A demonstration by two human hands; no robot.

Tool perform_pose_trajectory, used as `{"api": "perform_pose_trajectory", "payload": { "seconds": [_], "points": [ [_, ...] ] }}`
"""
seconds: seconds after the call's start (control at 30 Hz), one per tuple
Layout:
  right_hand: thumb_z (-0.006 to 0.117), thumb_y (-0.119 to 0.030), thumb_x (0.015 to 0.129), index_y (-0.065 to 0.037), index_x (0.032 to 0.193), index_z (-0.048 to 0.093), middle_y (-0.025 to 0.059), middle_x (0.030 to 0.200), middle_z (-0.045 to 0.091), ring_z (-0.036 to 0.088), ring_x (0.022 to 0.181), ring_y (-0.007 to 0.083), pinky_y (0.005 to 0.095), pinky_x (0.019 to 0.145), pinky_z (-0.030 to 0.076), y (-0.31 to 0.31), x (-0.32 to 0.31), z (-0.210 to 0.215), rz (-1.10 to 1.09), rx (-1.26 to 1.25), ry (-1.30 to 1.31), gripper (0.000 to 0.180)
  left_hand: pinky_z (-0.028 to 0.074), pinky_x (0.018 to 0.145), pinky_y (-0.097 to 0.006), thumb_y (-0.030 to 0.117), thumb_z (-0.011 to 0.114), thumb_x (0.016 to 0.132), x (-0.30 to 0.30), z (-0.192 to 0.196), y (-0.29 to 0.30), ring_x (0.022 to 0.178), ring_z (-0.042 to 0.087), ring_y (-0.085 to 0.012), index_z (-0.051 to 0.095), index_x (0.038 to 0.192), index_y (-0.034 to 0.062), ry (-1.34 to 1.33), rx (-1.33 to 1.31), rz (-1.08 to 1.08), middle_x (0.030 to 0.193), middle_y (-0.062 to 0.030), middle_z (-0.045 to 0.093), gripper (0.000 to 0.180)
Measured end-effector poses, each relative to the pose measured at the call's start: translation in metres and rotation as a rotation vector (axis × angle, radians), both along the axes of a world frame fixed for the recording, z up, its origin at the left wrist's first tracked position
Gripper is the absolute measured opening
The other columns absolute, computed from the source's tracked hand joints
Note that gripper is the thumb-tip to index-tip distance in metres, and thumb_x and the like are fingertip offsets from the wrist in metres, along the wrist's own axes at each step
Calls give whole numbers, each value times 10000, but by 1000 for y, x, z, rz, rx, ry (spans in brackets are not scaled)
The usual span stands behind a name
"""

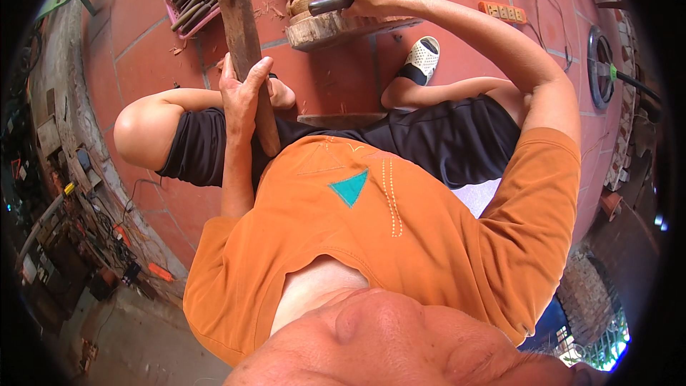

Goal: The person sits on the floor and carves a wooden block using a chisel and mallet. They repeatedly strike the chisel to shape the wood, occasionally adjusting the piece and clearing wood shavings.

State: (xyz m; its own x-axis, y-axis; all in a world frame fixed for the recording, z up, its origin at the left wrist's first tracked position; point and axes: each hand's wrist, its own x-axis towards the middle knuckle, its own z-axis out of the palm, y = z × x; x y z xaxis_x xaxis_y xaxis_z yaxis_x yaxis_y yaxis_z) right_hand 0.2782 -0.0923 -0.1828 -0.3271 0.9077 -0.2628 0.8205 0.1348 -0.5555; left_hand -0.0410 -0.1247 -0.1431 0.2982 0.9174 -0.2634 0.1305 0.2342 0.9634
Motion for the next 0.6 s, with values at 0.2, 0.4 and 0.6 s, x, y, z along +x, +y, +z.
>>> {"api": "perform_pose_trajectory", "payload": {
  "seconds": [0.2,0.4,0.6],
  "points": [
    [731,-156,828,-46,961,701,151,900,685,714,853,350,469,780,557,3,-7,15,19,-139,-98,175,437,561,-214,211,764,934,-1,-1,0,611,562,-57,584,1039,43,-11,-17,-3,732,15,599,268],
    [714,-157,842,-41,948,679,166,912,685,712,863,353,469,782,554,3,0,2,65,-57,-87,161,444,577,-219,212,764,933,0,-2,0,631,557,-58,587,1053,42,33,-4,-20,752,14,602,273],
    [703,-197,812,-18,942,663,188,881,680,685,798,389,491,761,540,0,7,1,236,141,-101,225,455,630,-232,216,761,933,0,-4,-1,689,557,-69,591,1057,36,39,6,-21,799,3,609,276]
  ]
}}
